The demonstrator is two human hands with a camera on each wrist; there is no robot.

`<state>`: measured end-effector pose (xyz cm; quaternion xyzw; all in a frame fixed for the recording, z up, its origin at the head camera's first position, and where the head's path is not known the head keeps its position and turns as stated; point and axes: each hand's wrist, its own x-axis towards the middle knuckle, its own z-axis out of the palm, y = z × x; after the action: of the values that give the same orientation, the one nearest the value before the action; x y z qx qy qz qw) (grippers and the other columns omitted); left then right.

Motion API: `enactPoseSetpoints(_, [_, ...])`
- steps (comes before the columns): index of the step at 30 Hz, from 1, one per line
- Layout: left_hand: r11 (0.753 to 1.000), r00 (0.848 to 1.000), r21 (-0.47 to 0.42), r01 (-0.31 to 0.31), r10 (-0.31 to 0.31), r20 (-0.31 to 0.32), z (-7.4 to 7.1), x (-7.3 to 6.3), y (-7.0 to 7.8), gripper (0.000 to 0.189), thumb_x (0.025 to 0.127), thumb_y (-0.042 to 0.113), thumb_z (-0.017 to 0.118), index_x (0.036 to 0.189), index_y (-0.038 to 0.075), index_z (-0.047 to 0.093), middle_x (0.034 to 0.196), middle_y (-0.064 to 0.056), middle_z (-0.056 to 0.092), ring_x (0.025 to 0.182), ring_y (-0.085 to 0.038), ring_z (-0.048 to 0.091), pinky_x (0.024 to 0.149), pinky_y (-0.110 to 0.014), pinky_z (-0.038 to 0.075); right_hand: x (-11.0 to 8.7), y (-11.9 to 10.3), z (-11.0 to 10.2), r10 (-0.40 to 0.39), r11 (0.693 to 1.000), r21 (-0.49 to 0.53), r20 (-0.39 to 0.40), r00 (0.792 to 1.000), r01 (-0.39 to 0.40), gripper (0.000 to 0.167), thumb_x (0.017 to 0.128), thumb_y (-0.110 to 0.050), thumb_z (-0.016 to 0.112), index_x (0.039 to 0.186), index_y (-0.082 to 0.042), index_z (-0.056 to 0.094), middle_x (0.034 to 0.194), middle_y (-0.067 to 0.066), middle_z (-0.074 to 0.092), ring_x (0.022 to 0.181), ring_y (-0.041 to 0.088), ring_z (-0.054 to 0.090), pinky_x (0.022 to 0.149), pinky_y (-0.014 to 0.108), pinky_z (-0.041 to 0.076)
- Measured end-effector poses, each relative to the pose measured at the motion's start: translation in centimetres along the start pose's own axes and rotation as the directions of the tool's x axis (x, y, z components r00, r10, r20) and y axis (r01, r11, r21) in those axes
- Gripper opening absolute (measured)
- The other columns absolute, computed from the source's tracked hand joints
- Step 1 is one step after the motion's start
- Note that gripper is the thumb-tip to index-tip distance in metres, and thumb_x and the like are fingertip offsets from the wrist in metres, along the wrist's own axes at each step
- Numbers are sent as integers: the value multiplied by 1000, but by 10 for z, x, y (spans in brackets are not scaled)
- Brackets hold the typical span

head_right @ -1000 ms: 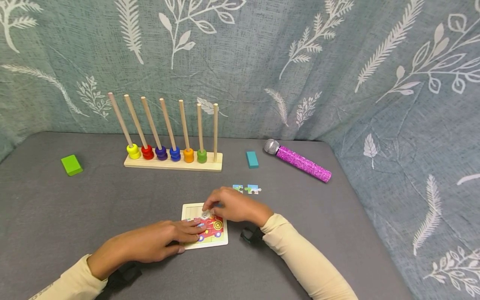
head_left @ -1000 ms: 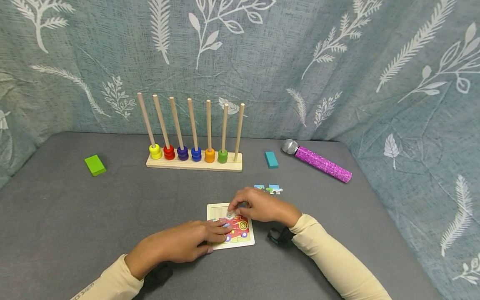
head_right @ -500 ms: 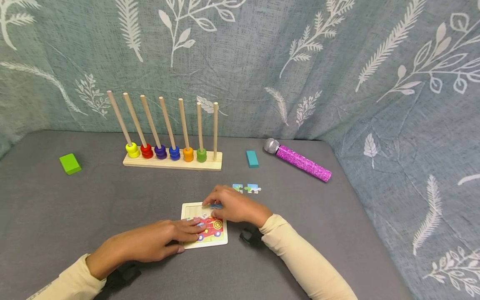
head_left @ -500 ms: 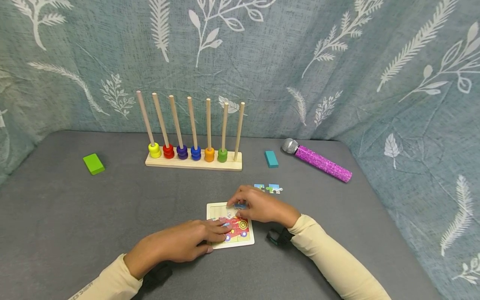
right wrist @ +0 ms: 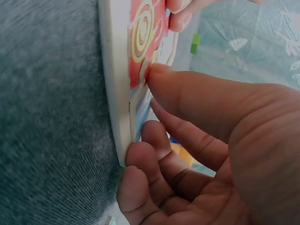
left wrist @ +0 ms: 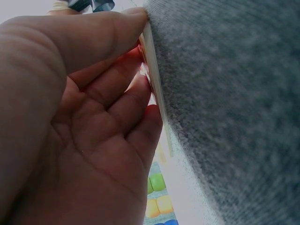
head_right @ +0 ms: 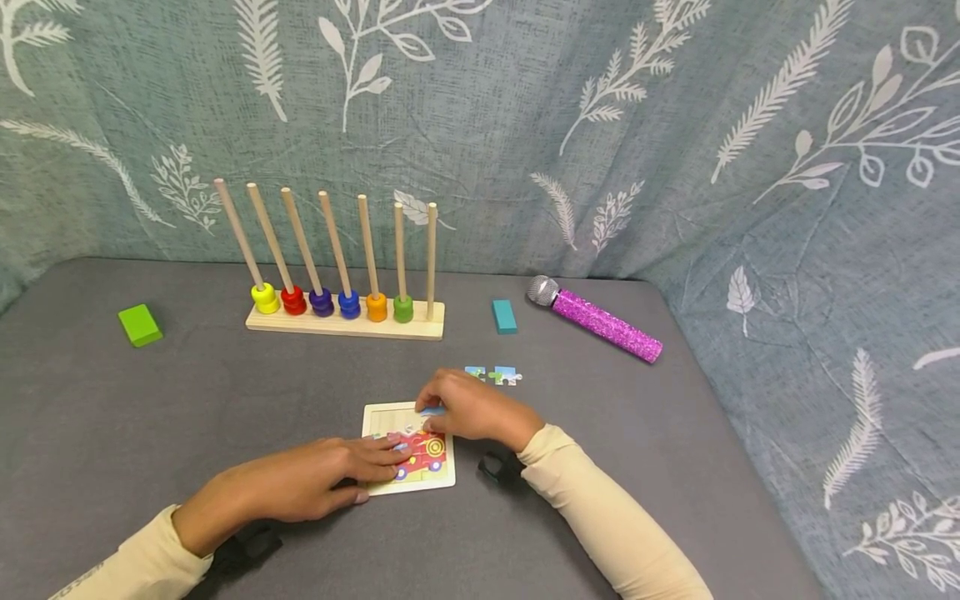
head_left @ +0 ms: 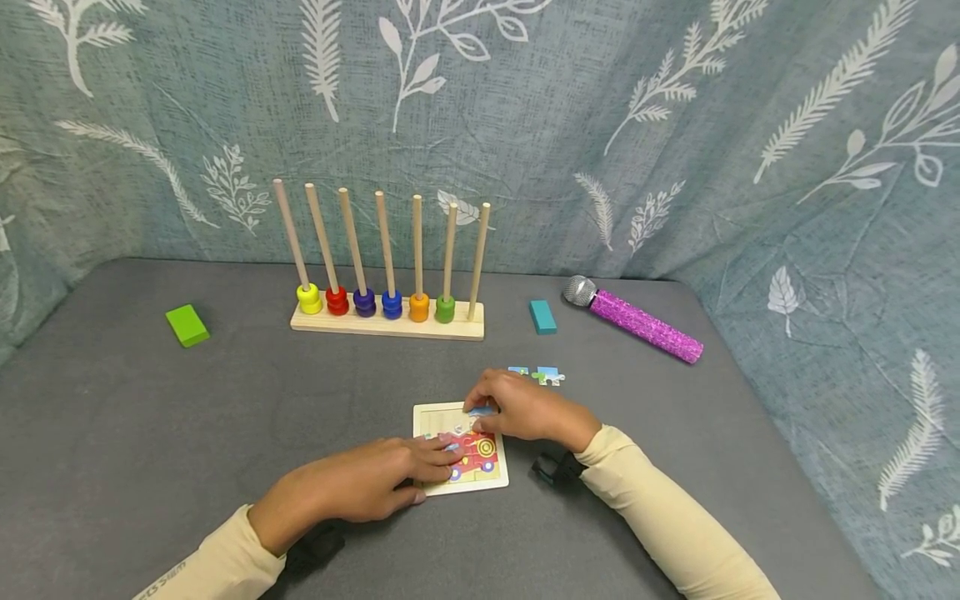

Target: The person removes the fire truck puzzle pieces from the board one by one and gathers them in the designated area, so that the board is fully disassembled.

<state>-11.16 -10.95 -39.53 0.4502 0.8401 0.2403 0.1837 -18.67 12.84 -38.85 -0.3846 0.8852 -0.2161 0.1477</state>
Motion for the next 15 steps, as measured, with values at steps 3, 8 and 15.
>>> enactPoseSetpoints(3, [1000, 1000, 0, 4, -4, 1, 0, 0, 0, 41, 93, 2, 60, 134, 7, 60, 145, 0, 47, 137, -23, 39, 105, -48, 37, 0, -1, -1, 0, 1000, -11, 8, 1000, 0, 17, 87, -10, 73, 104, -8, 72, 93, -1, 57, 83, 13, 54, 74, 25, 46])
enactPoseSetpoints(8, [1000, 1000, 6, 1, -1, 0, -1, 0, -1, 41, 93, 2, 61, 134, 7, 60, 145, 0, 47, 137, -23, 38, 105, -48, 37, 0, -2, -3, -21, 999, -38, 22, 1000, 22, 13, 88, -10, 72, 101, -9, 71, 91, -1, 55, 82, 13, 53, 72, 25, 45])
enactPoseSetpoints(15, [1000, 1000, 21, -8, 8, -6, 1, 0, -1, 40, 93, 4, 62, 133, 8, 61, 146, 1, 47, 137, -22, 38, 105, -48, 37, -2, 0, -3, -62, 996, -60, 32, 998, 63, 5, 88, -11, 72, 92, -14, 71, 89, -2, 52, 78, 12, 51, 69, 24, 45])
